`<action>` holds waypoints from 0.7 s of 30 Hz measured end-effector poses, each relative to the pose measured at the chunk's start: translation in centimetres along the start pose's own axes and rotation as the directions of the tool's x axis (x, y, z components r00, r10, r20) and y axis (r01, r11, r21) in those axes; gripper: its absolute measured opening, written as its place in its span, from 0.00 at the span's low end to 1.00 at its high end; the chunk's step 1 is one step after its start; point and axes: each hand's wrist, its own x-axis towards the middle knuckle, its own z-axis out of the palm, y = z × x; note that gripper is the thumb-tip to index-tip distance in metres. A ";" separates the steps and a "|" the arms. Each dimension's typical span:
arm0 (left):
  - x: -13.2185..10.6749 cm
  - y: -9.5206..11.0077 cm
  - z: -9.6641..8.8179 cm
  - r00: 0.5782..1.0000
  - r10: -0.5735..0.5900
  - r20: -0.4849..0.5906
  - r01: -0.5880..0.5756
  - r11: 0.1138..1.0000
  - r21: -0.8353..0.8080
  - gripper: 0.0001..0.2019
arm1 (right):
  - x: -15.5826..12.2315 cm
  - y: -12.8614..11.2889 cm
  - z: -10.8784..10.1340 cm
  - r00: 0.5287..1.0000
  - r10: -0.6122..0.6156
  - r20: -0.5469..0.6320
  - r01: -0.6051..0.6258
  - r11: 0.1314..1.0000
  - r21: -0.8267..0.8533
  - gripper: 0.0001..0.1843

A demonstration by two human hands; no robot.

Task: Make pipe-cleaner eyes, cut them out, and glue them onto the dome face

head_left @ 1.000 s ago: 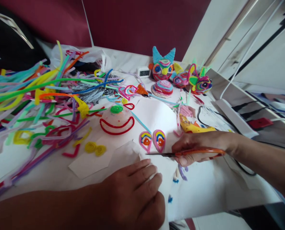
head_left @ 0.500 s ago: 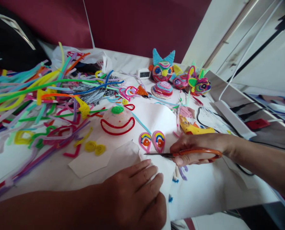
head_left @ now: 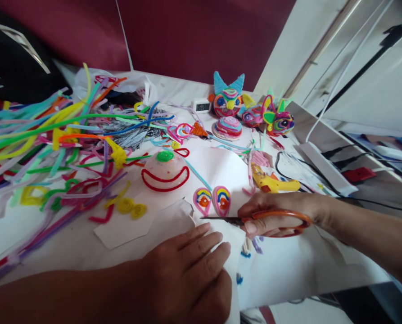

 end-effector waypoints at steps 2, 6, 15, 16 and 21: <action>0.1 0.0 -0.1 1.000 -0.001 -0.006 0.001 1.000 0.011 0.08 | -0.1 0.2 0.1 1.000 -0.010 0.000 0.010 1.000 0.013 0.24; 0.1 0.1 -0.3 0.999 0.028 0.018 -0.029 0.999 0.043 0.07 | -0.2 0.3 0.1 0.999 -0.025 0.038 0.022 0.998 0.062 0.23; -0.1 0.0 -0.5 0.999 0.045 0.026 -0.047 0.997 0.055 0.08 | -0.3 0.1 -0.7 0.992 -0.061 0.108 0.057 0.998 0.039 0.23; -0.2 0.0 -0.5 0.999 0.036 0.019 -0.037 0.998 0.049 0.08 | -0.3 0.0 -0.8 0.993 -0.053 0.107 0.050 0.998 0.027 0.23; -0.3 0.1 -0.2 1.000 0.015 -0.017 -0.014 0.998 0.057 0.07 | -0.6 -0.6 -0.9 0.993 -0.036 0.109 0.039 0.999 -0.026 0.24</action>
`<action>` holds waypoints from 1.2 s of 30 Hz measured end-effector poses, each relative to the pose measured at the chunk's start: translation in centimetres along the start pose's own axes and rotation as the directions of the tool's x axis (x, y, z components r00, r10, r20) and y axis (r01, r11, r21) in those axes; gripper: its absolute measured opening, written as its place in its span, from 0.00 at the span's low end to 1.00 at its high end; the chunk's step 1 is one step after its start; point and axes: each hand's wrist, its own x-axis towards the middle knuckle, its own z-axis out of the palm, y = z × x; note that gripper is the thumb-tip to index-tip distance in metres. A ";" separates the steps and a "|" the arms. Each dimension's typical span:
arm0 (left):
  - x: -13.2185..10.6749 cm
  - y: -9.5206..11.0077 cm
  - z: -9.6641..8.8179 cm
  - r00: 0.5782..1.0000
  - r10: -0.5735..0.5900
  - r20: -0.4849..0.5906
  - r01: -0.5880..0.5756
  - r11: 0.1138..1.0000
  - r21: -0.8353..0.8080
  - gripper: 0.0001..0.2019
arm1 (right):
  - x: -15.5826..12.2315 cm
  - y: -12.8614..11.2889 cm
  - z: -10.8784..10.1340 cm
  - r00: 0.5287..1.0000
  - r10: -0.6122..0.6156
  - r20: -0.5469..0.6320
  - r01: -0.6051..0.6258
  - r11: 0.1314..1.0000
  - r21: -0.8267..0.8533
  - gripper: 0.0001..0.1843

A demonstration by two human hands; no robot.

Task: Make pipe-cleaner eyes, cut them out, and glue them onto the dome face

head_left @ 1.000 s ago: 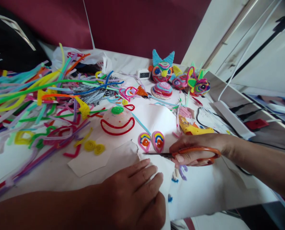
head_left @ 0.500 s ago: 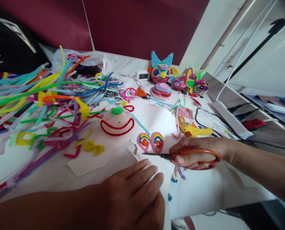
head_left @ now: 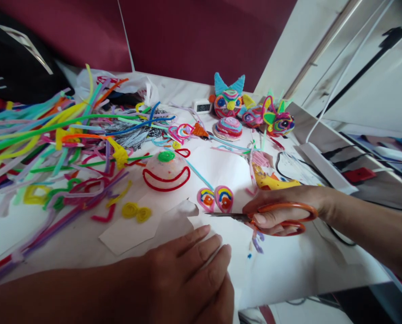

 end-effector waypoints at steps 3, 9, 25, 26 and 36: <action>-0.1 0.1 0.3 1.000 0.009 -0.008 -0.008 1.000 0.008 0.07 | 0.0 -0.5 -0.1 1.000 0.028 0.009 -0.027 0.999 -0.043 0.25; 0.0 -0.2 0.2 0.997 0.066 0.043 -0.066 0.998 -0.010 0.06 | -0.2 -1.2 -0.5 0.997 0.075 0.034 -0.071 0.993 -0.093 0.27; 0.7 -0.8 -0.2 0.981 0.151 0.119 -0.150 0.988 -0.022 0.06 | 0.4 -1.4 -0.4 0.989 0.126 0.072 -0.126 0.992 -0.013 0.26; 0.7 -0.8 -0.2 0.982 0.146 0.122 -0.144 0.989 -0.026 0.06 | 0.4 -1.4 -0.4 0.989 0.128 0.077 -0.129 0.992 0.003 0.25; 0.4 -0.6 0.1 0.983 0.151 0.107 -0.148 0.988 -0.042 0.06 | 0.8 -0.8 0.7 0.991 0.075 0.109 -0.089 0.987 0.131 0.25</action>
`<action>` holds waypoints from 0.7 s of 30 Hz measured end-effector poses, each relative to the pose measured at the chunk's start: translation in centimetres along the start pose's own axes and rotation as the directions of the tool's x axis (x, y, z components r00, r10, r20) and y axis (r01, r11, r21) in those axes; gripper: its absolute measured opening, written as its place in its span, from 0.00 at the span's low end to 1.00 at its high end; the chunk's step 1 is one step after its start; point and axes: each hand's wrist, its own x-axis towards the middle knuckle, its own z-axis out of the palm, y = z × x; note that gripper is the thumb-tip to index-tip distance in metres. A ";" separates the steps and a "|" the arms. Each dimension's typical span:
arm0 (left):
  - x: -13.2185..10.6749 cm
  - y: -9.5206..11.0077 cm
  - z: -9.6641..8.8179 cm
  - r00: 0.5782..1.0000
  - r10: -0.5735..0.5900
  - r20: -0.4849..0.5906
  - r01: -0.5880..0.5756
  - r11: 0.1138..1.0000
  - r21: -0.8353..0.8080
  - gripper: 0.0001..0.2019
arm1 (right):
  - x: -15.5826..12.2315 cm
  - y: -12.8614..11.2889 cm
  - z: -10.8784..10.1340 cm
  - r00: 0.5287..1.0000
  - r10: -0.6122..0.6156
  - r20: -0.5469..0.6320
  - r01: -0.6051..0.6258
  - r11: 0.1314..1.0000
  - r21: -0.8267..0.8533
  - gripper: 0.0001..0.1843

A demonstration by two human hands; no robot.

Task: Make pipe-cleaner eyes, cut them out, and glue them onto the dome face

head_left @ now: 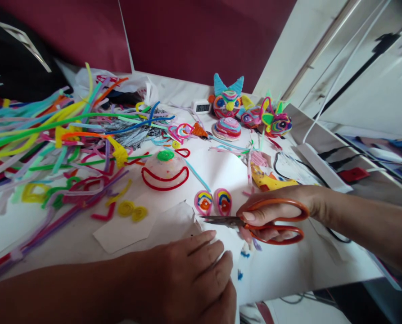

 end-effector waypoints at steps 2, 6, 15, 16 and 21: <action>0.0 -0.1 0.0 1.000 0.008 0.014 -0.008 1.000 0.009 0.06 | 0.3 0.3 0.3 1.000 -0.012 -0.010 0.012 0.999 0.031 0.27; 0.3 -0.2 -0.1 0.997 0.043 0.057 -0.044 0.999 0.016 0.08 | 0.8 0.8 1.1 0.997 -0.051 -0.055 0.054 0.998 0.041 0.29; 0.7 0.6 0.1 0.999 -0.035 0.028 0.036 0.998 -0.042 0.08 | 1.0 1.0 2.7 0.983 -0.037 -0.180 0.044 0.998 0.039 0.25; 0.7 0.6 0.1 0.998 -0.038 0.045 0.040 0.998 -0.045 0.08 | 1.0 1.0 2.8 0.980 -0.036 -0.194 0.040 0.999 0.019 0.25; 0.9 0.4 -0.4 0.994 -0.002 0.109 0.010 0.997 -0.078 0.08 | 1.0 1.2 3.2 0.970 -0.045 -0.237 0.051 0.998 0.021 0.26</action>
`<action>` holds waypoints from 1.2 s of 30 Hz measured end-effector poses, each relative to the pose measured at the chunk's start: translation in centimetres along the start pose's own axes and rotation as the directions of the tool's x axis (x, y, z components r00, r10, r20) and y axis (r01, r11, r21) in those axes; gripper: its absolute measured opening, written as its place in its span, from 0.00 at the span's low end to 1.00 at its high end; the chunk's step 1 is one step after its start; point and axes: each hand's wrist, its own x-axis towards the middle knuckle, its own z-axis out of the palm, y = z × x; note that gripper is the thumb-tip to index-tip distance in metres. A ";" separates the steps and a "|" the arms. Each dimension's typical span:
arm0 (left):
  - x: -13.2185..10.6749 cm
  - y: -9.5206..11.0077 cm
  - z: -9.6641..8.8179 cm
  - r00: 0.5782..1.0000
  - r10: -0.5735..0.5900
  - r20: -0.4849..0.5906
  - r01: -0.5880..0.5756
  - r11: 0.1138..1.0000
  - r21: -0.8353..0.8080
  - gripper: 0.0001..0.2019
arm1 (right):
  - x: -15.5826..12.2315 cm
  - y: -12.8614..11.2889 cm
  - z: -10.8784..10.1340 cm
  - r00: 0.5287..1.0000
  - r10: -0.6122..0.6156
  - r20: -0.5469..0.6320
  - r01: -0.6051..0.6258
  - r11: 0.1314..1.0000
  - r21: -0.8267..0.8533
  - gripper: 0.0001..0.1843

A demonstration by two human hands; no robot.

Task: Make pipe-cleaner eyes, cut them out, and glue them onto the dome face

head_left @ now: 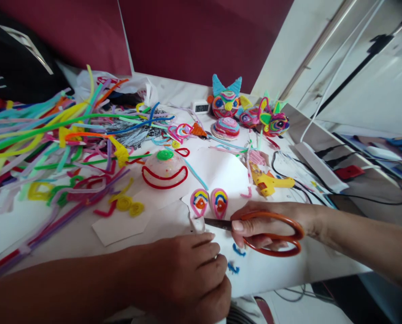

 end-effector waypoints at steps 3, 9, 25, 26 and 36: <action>0.0 0.0 -0.4 0.999 -0.016 0.051 0.018 0.999 -0.038 0.07 | 0.1 0.5 0.1 1.000 -0.018 0.006 0.018 0.998 0.068 0.26; 0.2 0.5 -2.2 0.962 -0.251 0.108 0.273 0.875 -0.399 0.13 | -0.2 1.7 0.4 0.996 -0.077 -0.033 0.080 0.991 0.106 0.26; 1.1 -2.2 -2.1 0.046 -0.884 0.466 0.993 -0.011 -0.117 0.19 | -0.4 2.7 1.1 0.989 -0.143 -0.049 0.147 0.982 0.117 0.26; 1.1 -2.4 -1.9 0.027 -0.877 0.479 0.992 -0.035 -0.121 0.19 | -0.5 2.7 1.1 0.987 -0.150 -0.052 0.155 0.981 0.116 0.27; 0.9 -2.2 -1.4 -0.076 -0.746 0.661 0.831 -0.414 -0.372 0.15 | -0.5 3.3 1.7 0.980 -0.199 -0.006 0.198 0.966 0.164 0.26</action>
